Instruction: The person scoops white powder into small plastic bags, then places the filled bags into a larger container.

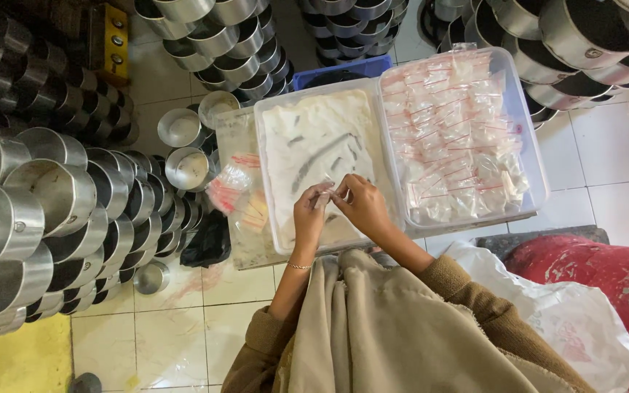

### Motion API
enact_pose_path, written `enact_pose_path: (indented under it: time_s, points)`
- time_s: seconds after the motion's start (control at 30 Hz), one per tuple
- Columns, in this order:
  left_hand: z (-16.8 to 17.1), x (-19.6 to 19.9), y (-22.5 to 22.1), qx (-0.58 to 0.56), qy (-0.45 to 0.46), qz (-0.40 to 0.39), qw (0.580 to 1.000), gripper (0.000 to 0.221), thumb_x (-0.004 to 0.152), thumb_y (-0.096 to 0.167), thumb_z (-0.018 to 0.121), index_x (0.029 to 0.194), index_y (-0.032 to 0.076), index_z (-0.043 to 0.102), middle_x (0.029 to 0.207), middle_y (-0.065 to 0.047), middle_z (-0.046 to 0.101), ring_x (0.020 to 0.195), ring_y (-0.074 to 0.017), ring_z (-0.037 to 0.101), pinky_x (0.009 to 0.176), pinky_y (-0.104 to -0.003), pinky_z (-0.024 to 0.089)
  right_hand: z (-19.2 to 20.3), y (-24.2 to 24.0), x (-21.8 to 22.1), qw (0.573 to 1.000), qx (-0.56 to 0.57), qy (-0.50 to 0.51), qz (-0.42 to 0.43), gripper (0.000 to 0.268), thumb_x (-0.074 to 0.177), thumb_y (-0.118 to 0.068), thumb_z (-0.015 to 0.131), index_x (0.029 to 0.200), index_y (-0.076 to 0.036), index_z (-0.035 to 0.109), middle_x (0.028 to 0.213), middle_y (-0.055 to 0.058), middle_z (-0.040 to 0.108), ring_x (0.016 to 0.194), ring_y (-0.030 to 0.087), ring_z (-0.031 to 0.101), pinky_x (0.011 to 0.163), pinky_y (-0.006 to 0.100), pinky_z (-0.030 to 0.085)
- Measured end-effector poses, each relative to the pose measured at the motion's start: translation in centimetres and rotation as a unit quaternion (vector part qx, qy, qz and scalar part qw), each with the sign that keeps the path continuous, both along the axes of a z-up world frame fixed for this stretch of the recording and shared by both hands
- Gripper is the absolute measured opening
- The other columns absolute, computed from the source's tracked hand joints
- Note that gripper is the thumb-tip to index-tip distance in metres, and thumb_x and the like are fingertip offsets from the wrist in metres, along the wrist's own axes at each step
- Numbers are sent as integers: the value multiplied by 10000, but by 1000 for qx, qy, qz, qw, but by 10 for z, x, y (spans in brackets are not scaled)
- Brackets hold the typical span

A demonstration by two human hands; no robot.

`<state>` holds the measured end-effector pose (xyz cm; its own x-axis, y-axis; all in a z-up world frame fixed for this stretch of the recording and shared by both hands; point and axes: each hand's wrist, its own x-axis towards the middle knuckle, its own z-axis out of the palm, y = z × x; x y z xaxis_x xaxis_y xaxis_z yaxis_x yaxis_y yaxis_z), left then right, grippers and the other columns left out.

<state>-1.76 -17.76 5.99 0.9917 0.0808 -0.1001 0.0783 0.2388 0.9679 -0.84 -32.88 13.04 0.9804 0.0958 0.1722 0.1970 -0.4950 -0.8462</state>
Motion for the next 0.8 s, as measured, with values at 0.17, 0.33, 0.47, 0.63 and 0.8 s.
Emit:
enact_pose_path:
  time_s: [0.17, 0.33, 0.47, 0.63, 0.8]
  points:
    - [1, -1, 1, -5, -7, 19, 1000, 132, 1017, 60, 621, 1100, -37, 657, 1055, -89, 724, 936, -132, 698, 876, -287, 577, 13, 1, -5, 1000, -20, 5, 18, 208, 891, -211, 784, 868, -47, 658, 832, 86, 699, 629, 199, 665, 580, 357, 529]
    - [7, -4, 2, -3, 14, 44, 999, 87, 982, 51, 671, 993, 7, 597, 960, -67, 704, 882, -123, 698, 810, -277, 566, 14, 0, -7, 1000, -12, 4, 19, 225, 841, -220, 792, 965, -56, 699, 848, 72, 727, 622, 191, 670, 585, 342, 538]
    - [1, -8, 9, 37, 14, 26, 999, 102, 968, 32, 695, 960, 0, 599, 939, -60, 694, 877, -102, 661, 805, -260, 547, 6, -2, -5, 998, 5, 50, 31, 259, 847, -245, 811, 1007, -63, 719, 866, 59, 749, 621, 158, 669, 594, 319, 544]
    - [-9, -11, 18, 57, 12, -11, 998, 102, 966, 1, 702, 976, -11, 601, 937, -40, 646, 877, -87, 613, 791, -250, 517, -39, -15, 4, 986, 81, 105, 103, 211, 893, -226, 782, 1027, -63, 768, 839, 46, 764, 640, 108, 620, 603, 285, 528]
    - [-14, -16, 16, 37, 27, -35, 998, 126, 890, -35, 679, 941, 21, 578, 931, -42, 692, 851, -89, 678, 800, -244, 565, -52, -22, 3, 974, 97, 185, 88, 167, 892, -220, 761, 963, -73, 797, 761, 62, 749, 633, 93, 620, 585, 282, 509]
